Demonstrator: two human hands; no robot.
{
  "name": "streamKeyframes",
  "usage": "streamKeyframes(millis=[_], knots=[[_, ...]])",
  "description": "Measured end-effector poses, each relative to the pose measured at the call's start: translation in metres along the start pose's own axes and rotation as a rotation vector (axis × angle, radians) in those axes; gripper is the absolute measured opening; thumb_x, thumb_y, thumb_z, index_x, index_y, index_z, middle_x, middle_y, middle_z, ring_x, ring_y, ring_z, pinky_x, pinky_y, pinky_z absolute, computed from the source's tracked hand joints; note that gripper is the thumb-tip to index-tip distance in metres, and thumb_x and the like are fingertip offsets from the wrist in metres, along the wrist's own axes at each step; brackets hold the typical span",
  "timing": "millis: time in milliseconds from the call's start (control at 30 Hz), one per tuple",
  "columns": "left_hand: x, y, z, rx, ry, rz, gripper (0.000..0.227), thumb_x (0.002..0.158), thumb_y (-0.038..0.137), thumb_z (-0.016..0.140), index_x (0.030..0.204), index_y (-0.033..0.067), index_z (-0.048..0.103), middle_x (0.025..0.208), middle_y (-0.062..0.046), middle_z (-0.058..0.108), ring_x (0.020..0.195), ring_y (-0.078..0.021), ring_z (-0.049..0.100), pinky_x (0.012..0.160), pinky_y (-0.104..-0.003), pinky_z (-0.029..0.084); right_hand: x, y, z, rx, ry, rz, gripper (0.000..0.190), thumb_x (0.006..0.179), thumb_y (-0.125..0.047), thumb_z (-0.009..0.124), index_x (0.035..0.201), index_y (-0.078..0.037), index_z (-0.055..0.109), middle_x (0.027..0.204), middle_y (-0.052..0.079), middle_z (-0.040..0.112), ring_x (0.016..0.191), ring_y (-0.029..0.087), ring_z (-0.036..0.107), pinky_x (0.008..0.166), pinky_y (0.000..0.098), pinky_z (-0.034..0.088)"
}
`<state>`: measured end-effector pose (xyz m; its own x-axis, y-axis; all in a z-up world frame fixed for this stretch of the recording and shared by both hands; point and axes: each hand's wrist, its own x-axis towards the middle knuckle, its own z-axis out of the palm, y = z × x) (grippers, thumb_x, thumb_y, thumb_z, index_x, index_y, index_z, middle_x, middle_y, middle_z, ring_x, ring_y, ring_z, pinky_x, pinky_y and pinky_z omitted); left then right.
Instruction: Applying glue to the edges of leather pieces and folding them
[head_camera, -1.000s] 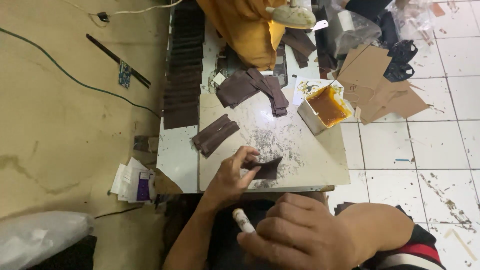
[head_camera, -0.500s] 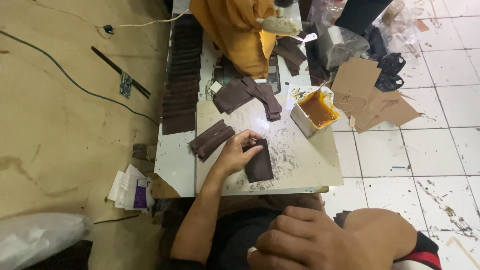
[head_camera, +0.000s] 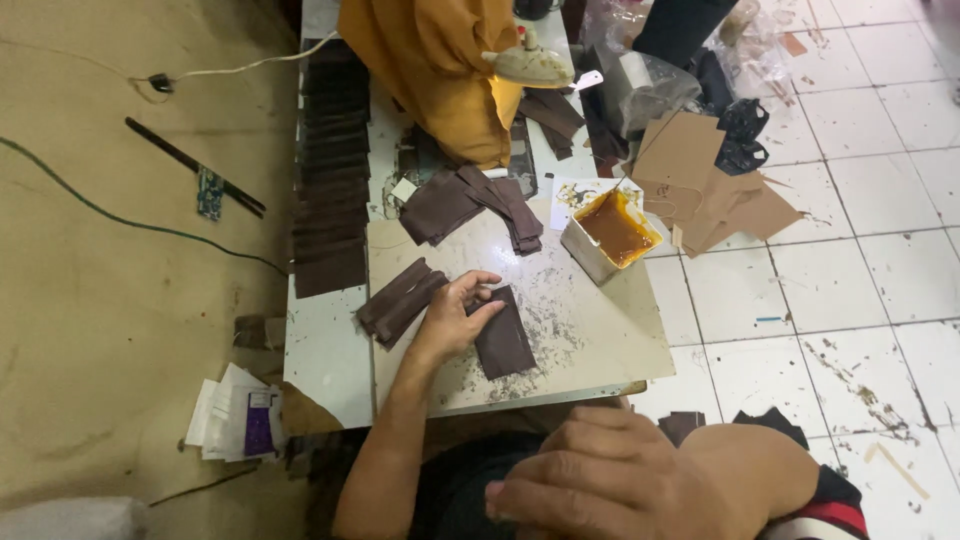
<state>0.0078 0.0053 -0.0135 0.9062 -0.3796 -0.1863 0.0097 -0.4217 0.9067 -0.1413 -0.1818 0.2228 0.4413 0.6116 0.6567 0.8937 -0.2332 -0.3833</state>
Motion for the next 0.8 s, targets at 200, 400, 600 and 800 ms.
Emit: streamKeyframes(millis=[200,400,600,800], knots=[[-0.007,0.015,-0.009,-0.072,-0.020,-0.073,0.035,0.090,0.014,0.076,0.124,0.0191,0.069,0.101,-0.001,0.069,0.094,-0.0124,0.069,0.086,-0.023,0.062,-0.042,0.073,-0.029,-0.086,0.146,0.323,0.020,0.102,-0.011,0.052,0.117,-0.001,0.062,0.100,0.006,0.079,0.080,0.012,0.075,0.070,0.0232,0.062],[-0.003,-0.002,-0.001,0.028,0.050,0.081,0.038,0.087,0.021,0.079,0.124,0.0193,0.070,0.108,-0.007,0.076,0.104,-0.0180,0.074,0.097,-0.032,0.062,-0.093,0.159,-0.053,-0.276,0.258,0.784,0.011,0.104,-0.004,0.071,0.115,-0.002,0.072,0.096,0.007,0.070,0.076,0.014,0.054,0.069,0.0264,0.044],[-0.004,-0.007,0.002,0.012,0.199,0.292,0.033,0.086,0.015,0.083,0.118,0.0158,0.077,0.090,-0.017,0.079,0.090,-0.0332,0.077,0.080,-0.042,0.061,-0.108,0.200,-0.042,-0.323,0.177,0.731,0.009,0.104,-0.009,0.071,0.111,-0.005,0.075,0.081,0.014,0.066,0.072,0.034,0.061,0.073,0.0436,0.051],[-0.002,-0.009,0.005,0.143,0.254,0.467,0.028,0.087,0.013,0.082,0.115,0.0118,0.078,0.089,-0.013,0.078,0.089,-0.0308,0.074,0.084,-0.040,0.059,-0.132,0.232,-0.029,-0.491,0.066,0.611,0.008,0.106,-0.018,0.070,0.111,-0.013,0.075,0.095,0.006,0.074,0.094,0.031,0.068,0.090,0.0406,0.052]])
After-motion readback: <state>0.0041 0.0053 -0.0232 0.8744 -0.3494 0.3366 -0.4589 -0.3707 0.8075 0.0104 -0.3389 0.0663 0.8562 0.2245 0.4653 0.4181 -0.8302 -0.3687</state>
